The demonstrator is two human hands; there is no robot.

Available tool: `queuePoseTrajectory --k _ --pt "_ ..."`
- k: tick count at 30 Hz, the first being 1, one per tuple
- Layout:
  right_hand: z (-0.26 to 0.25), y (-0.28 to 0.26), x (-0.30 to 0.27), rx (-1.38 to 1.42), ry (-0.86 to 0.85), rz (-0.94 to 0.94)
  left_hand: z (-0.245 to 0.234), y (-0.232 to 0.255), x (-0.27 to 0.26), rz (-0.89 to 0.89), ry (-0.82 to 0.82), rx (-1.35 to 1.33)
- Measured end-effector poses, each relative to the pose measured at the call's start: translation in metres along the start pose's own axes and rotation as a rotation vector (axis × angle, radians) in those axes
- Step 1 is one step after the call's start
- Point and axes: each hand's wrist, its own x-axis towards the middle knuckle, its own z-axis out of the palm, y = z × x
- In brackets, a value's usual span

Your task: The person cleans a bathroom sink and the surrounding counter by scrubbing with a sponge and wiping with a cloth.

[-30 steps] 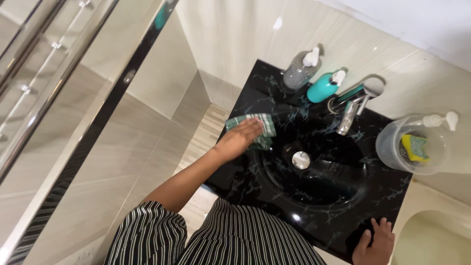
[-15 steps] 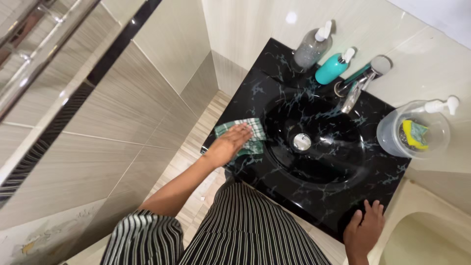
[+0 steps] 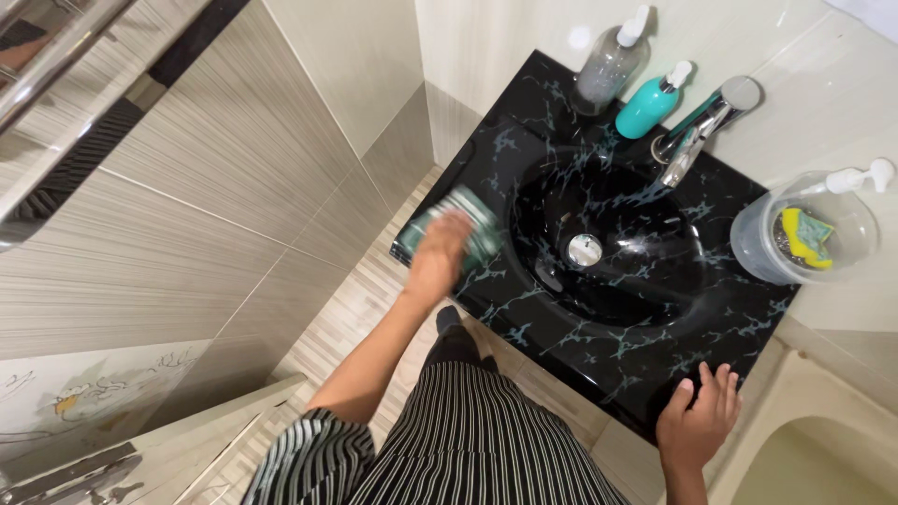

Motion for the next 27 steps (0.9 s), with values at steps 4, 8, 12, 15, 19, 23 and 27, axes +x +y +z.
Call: queuePoseTrajectory --k 4,8,12,15,19,23,27 --pt "0.004 0.005 -0.001 0.010 0.019 -0.026 -0.004 0.009 -0.012 0.317 -0.189 -0.177" --pt "0.011 0.016 -0.003 0.010 0.037 -0.027 -0.008 -0.014 0.006 0.062 -0.100 0.006" --pt "0.009 0.009 0.006 -0.011 0.081 -0.047 0.000 -0.001 0.007 0.082 -0.187 0.027" --pt "0.005 -0.026 0.026 0.013 0.117 -0.088 0.002 -0.012 0.019 0.243 -0.233 -0.027" --pt "0.015 -0.100 0.077 0.285 0.077 -0.159 0.026 -0.038 0.058 0.119 -0.192 0.046" --pt "0.051 -0.171 0.144 0.386 0.012 -0.243 0.036 -0.051 0.079 0.415 -0.333 -0.191" --pt "0.084 -0.227 0.214 0.449 -0.076 -0.223 0.035 -0.067 0.116 0.227 -0.261 -0.085"
